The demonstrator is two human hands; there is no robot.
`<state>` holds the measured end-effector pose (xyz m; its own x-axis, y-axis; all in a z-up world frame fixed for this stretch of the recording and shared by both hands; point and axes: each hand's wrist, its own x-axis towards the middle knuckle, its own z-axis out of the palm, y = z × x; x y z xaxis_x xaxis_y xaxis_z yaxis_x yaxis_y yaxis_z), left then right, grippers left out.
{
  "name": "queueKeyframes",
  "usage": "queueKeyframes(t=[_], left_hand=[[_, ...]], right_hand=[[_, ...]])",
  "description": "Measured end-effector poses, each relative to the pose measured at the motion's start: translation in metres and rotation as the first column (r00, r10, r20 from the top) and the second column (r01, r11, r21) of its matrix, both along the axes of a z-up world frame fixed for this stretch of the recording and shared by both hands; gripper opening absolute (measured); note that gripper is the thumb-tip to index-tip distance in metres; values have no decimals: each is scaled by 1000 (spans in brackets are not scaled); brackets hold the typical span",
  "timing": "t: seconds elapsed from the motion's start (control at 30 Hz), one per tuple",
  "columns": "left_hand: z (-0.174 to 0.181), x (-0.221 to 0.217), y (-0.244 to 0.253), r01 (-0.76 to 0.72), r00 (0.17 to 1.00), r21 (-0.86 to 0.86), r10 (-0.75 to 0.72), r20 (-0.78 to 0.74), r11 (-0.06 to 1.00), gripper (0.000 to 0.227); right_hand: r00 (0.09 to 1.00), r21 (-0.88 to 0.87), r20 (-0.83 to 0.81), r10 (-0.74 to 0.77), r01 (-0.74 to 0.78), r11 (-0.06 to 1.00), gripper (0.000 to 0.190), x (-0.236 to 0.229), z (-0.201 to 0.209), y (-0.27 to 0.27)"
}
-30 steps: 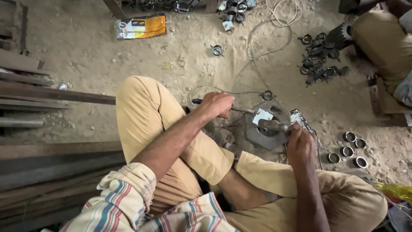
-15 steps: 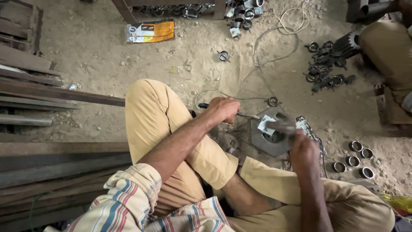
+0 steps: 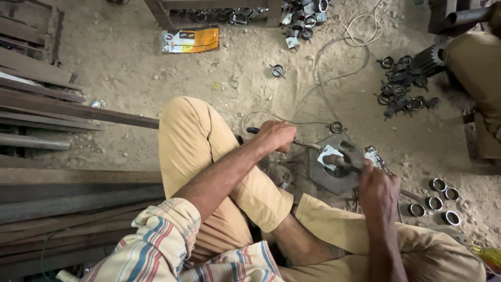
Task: The person sits on the ground and uses a hammer to strike a small metal piece placed on an anvil. They repeatedly hit the metal piece, then use pliers to hold and adjust it before continuing to hammer it.
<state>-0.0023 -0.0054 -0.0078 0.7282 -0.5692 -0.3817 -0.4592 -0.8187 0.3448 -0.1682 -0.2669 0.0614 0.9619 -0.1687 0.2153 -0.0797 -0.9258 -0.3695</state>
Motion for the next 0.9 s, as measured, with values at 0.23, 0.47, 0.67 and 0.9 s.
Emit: queueKeyframes(t=[0.23, 0.47, 0.67, 0.9], left_hand=[[-6, 2, -2, -33, 994, 118, 45, -102, 993, 11], [-4, 3, -4, -26, 999, 21, 26, -30, 999, 12], [-1, 1, 7, 39, 998, -44, -37, 47, 998, 15], [8, 2, 2, 24, 999, 47, -23, -30, 999, 20]], right_hand=[[941, 423, -303, -148, 272, 864, 57, 4, -10, -1], [998, 91, 53, 42, -47, 995, 53, 1, 9, 3], [961, 74, -213, -174, 194, 978, 57, 2, -3, 4], [942, 876, -94, -323, 232, 423, 37, 6, -36, -21]])
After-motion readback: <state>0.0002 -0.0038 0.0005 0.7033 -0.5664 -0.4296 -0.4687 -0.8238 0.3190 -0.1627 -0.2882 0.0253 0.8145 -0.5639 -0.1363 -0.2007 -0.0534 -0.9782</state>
